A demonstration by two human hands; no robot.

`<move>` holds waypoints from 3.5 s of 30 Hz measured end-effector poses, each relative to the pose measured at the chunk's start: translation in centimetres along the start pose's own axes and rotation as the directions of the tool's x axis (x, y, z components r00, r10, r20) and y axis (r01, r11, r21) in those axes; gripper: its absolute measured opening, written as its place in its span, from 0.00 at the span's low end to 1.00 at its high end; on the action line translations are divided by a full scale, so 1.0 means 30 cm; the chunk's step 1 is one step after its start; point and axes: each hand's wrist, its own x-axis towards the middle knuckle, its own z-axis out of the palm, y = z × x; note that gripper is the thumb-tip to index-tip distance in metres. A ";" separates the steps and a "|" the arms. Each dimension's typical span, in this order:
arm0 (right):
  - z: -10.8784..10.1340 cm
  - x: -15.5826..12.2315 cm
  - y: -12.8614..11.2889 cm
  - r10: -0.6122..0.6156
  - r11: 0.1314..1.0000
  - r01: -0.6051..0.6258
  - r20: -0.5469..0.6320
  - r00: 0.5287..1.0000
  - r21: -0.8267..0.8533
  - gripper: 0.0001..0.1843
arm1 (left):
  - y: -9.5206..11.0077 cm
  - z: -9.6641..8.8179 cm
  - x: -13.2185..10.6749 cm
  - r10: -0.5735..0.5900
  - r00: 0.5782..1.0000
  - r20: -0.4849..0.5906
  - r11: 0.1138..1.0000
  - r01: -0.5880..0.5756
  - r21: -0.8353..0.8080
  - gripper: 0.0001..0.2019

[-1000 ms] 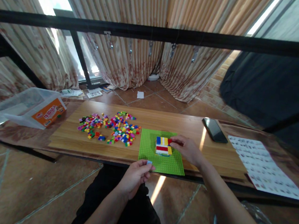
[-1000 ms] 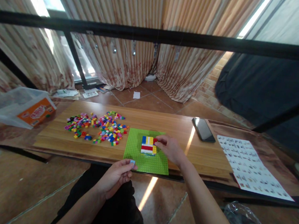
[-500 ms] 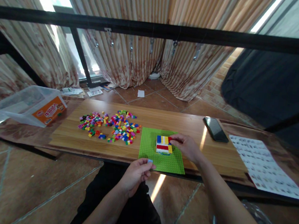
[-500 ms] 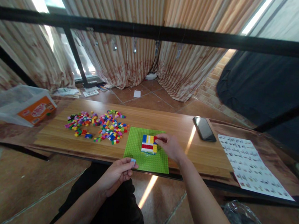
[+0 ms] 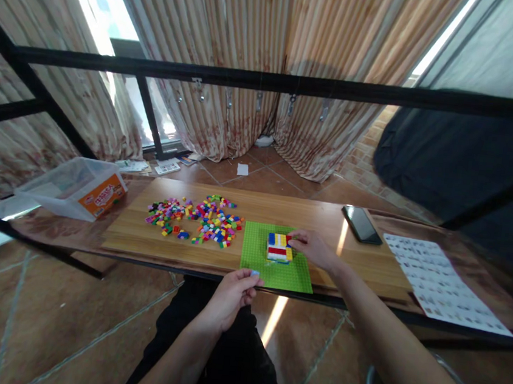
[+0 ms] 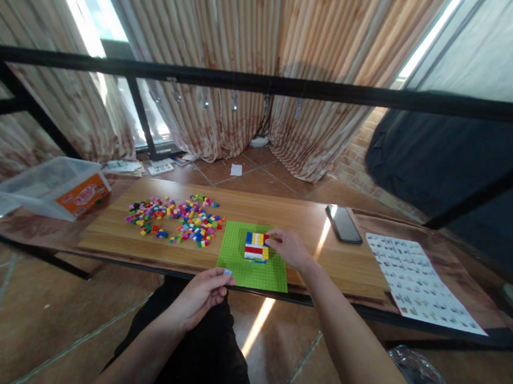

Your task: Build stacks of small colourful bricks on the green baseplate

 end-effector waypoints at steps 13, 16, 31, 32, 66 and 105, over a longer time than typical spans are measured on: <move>0.146 -0.177 -0.172 -0.109 0.994 0.107 -0.327 0.939 -0.023 0.14 | 0.069 -0.247 -0.111 0.137 0.948 -0.289 0.990 -0.141 0.006 0.09; 0.262 -0.211 -0.259 -0.248 0.969 0.241 -0.199 0.948 -0.059 0.12 | 0.086 -0.280 -0.110 0.201 0.911 -0.360 0.980 -0.188 0.071 0.11; 0.471 0.041 -0.325 -0.016 0.901 -0.025 -0.091 0.996 -0.434 0.14 | 0.129 -0.369 -0.039 0.502 0.792 -0.348 0.835 -0.338 0.435 0.11; 0.473 0.058 -0.330 0.000 0.892 -0.038 -0.086 0.996 -0.450 0.13 | 0.137 -0.375 -0.016 0.536 0.780 -0.325 0.806 -0.358 0.470 0.11; 0.517 0.187 -0.364 0.141 0.923 -0.190 -0.166 0.976 -0.334 0.11 | 0.162 -0.369 0.180 0.745 0.666 -0.021 0.253 -0.254 0.934 0.13; 0.540 0.041 -0.345 -0.131 0.909 0.108 -0.031 0.991 -0.402 0.10 | 0.142 -0.380 0.171 0.760 0.643 0.093 0.129 -0.289 0.949 0.09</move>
